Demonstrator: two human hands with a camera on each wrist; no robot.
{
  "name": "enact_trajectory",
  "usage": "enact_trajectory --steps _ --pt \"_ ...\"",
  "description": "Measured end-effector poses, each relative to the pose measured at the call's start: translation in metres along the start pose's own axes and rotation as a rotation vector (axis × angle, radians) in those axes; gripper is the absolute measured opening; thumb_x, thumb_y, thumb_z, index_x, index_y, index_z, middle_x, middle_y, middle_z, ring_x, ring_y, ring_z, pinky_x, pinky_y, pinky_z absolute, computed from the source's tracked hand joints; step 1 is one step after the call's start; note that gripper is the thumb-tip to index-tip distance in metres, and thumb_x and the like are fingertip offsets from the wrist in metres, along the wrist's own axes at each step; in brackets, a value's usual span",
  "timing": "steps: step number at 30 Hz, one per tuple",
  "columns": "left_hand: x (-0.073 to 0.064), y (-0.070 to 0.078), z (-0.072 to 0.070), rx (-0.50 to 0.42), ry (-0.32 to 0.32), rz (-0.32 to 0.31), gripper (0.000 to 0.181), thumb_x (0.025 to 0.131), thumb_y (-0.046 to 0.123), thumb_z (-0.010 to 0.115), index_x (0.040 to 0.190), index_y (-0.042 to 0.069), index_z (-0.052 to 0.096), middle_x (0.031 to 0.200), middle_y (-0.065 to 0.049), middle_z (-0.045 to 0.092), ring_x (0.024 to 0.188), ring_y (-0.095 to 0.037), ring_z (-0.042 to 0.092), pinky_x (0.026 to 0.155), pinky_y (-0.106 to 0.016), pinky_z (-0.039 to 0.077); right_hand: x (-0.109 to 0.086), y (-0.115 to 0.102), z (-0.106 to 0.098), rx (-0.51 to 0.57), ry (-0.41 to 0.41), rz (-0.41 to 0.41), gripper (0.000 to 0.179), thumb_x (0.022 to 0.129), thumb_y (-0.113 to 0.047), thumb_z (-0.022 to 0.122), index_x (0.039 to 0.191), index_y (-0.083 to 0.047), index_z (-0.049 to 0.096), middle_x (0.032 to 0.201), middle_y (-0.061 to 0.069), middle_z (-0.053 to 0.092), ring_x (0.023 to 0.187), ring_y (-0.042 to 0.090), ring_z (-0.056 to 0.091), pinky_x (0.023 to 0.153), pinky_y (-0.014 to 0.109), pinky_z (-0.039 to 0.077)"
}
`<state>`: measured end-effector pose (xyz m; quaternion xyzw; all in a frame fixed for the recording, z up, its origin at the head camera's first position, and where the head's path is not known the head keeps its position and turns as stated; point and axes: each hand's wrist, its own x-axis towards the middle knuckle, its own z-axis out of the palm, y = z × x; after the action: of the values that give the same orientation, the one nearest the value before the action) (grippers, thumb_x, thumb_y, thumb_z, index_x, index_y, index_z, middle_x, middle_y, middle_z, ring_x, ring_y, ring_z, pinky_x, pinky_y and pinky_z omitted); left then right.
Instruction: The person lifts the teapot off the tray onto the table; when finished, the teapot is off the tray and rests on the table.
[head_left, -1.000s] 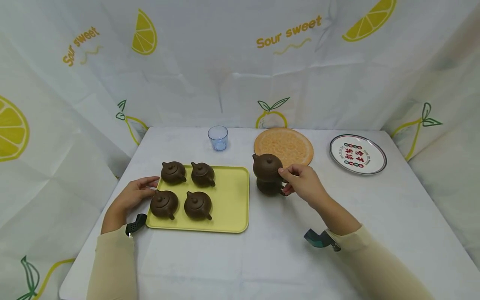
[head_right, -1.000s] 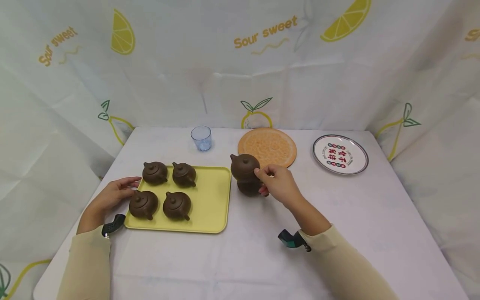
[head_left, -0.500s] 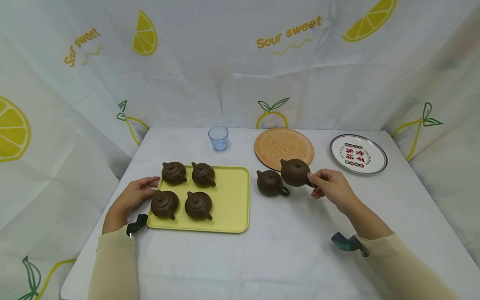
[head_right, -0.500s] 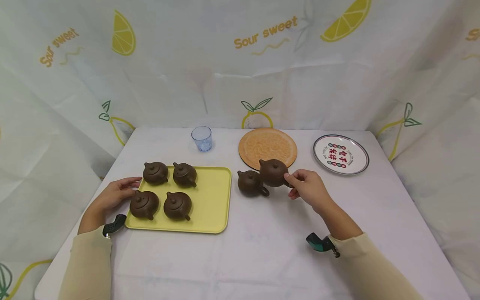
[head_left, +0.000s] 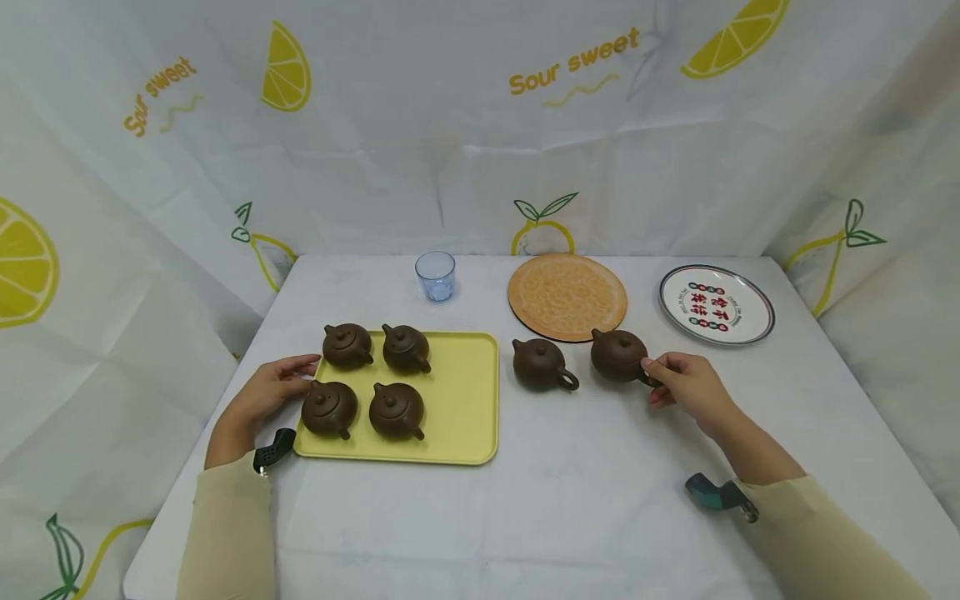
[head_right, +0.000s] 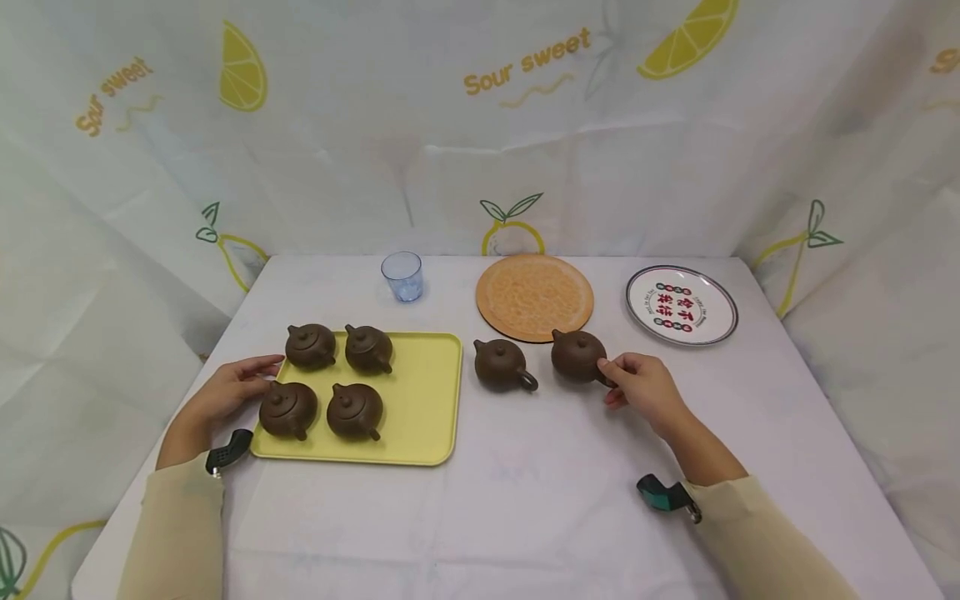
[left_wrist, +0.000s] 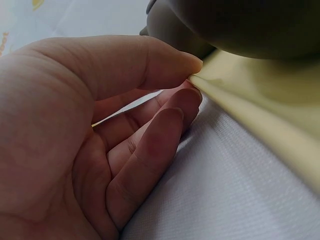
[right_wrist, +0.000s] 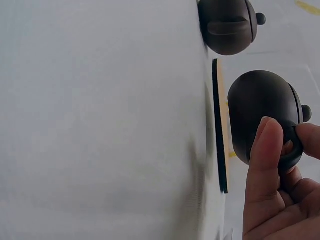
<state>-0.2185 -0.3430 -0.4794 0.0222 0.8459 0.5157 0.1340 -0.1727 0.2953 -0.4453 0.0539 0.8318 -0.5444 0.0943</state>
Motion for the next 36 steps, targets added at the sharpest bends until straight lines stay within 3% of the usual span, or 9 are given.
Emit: enact_trajectory --steps 14,36 --pt "-0.0016 -0.0003 0.0012 -0.001 0.000 0.014 0.055 0.089 0.004 0.064 0.141 -0.004 0.047 0.124 -0.019 0.058 0.101 -0.003 0.054 0.084 -0.015 0.041 0.0001 0.0013 0.0049 0.006 -0.025 0.058 0.042 0.101 -0.029 0.055 0.099 0.012 0.055 0.089 0.013 0.059 0.066 0.019 0.066 0.064 0.032 0.055" --pt "-0.0010 -0.0016 -0.0016 0.048 -0.016 0.026 0.055 0.091 0.004 0.062 0.142 -0.003 0.046 0.128 -0.023 0.055 0.101 -0.001 0.053 0.084 -0.014 0.040 0.0005 0.0097 0.0044 -0.038 -0.050 0.044 0.042 0.100 -0.032 0.056 0.103 0.010 0.054 0.090 0.015 0.059 0.069 0.022 0.064 0.064 0.033 0.055"
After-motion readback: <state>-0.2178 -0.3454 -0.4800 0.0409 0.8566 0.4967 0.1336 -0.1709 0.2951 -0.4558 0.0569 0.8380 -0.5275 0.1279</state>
